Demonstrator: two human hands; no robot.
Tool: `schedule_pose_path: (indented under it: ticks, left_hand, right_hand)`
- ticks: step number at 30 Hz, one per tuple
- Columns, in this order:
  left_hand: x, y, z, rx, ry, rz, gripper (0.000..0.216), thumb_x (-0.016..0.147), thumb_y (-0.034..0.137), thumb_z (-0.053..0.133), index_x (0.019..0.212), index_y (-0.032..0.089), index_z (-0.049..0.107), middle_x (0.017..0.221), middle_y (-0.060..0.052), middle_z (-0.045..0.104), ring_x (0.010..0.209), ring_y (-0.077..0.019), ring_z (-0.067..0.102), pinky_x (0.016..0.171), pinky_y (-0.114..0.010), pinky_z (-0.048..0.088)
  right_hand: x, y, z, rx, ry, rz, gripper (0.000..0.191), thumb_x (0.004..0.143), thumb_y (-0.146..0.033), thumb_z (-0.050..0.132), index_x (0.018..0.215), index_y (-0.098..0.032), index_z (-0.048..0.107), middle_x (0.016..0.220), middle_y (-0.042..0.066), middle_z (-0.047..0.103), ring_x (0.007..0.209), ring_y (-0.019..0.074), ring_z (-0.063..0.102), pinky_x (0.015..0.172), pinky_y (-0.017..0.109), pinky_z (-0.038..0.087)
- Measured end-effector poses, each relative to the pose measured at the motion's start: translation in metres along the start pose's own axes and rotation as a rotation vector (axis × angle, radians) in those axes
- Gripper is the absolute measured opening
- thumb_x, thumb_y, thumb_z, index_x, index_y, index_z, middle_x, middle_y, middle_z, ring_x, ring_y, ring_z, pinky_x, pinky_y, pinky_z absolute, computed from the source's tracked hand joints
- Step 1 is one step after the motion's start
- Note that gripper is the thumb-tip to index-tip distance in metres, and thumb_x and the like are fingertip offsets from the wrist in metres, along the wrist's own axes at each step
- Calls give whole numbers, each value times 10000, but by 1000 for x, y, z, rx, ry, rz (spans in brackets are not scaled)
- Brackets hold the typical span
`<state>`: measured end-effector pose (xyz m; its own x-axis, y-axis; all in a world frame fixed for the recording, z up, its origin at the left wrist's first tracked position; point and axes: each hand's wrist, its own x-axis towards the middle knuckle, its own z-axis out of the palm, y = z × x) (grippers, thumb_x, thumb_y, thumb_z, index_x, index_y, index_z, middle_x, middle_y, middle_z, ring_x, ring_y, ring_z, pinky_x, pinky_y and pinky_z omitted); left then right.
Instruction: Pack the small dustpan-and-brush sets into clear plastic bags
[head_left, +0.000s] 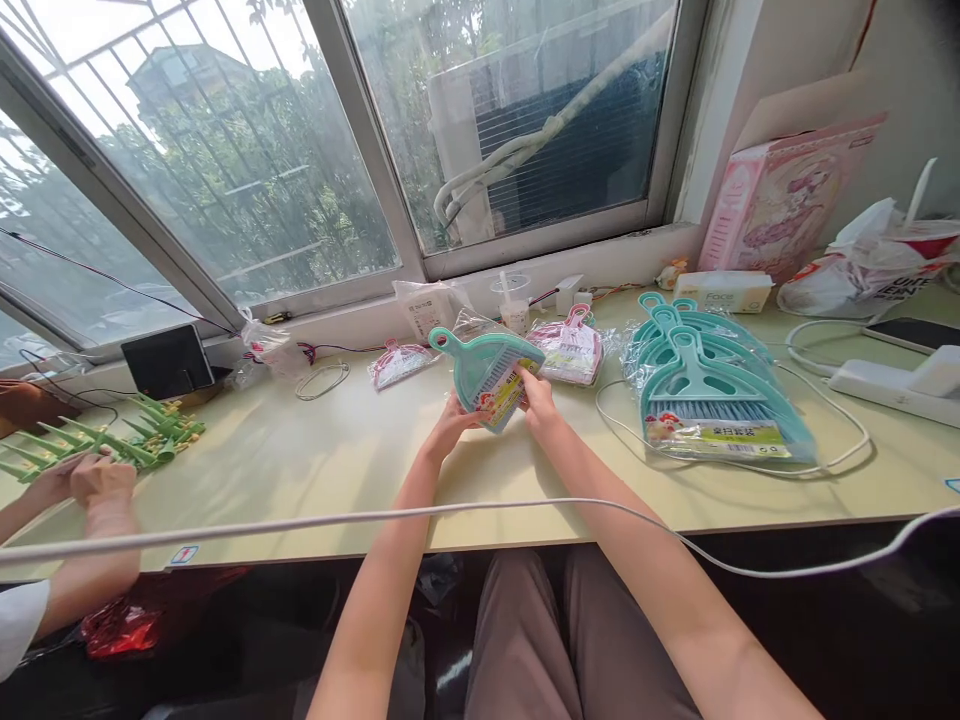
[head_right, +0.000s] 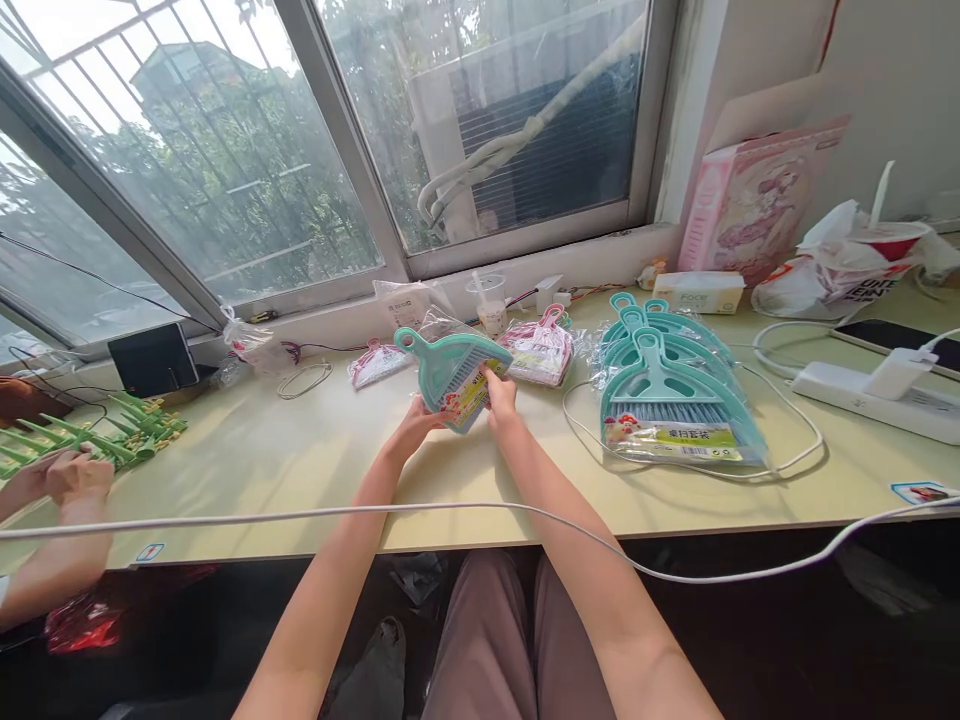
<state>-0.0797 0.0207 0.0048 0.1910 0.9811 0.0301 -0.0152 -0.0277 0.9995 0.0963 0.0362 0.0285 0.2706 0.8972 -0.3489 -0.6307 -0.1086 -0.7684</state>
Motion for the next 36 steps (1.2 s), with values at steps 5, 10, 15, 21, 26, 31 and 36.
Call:
schedule_pose_path:
  ticks: [5,10,15,21,26,31,36]
  left_hand:
    - [-1,0,0,39,-28,-35,852,537,338,1023,1291,204,651,1229,-131,798,1176,-399,730,942,-521,616]
    - [-2,1,-2,24,1,-26,768,536,295,980,1223,185,655,1169,-116,796,1137,-379,743,956,-540,621]
    - [-3,1,-3,20,-11,-47,774,541,277,986,1231,192,645,1183,-105,805,1110,-348,750,964,-518,624]
    - [-5,3,-2,-32,-5,-23,688,563,258,980,1184,196,692,1121,-98,817,1107,-365,755,961,-524,625]
    - [-6,10,-8,-130,72,24,618,567,214,974,1137,195,733,1108,-114,817,1080,-359,760,996,-556,600]
    - [-10,12,-14,-90,16,7,643,566,259,1034,1144,200,758,1085,-116,822,1056,-357,761,1005,-552,589]
    - [-15,9,1,-75,-39,12,756,607,305,1052,1287,217,735,1185,-128,813,1133,-373,759,1046,-572,582]
  right_hand:
    - [-3,1,-3,-26,-12,-21,174,851,-246,878,853,-195,712,821,27,795,785,181,723,604,238,550]
    - [-3,-1,-2,-46,-20,25,199,988,-363,780,911,-194,710,810,25,774,739,169,702,574,238,543]
    - [2,0,-4,-70,-5,44,206,1021,-375,755,934,-199,694,777,15,750,707,170,688,586,247,551]
    - [11,-3,-2,-183,-81,26,267,1027,-408,748,864,-210,677,758,34,752,751,201,722,685,287,608]
    - [14,2,2,-127,-399,-32,237,800,-132,865,929,-210,683,904,32,808,909,229,768,872,362,647]
    - [12,10,-1,-113,-338,-132,416,624,-62,908,929,-216,671,890,18,802,985,262,762,922,424,648]
    - [9,8,-2,-67,-241,-173,399,609,-65,916,885,-214,667,896,25,794,959,243,751,887,376,635]
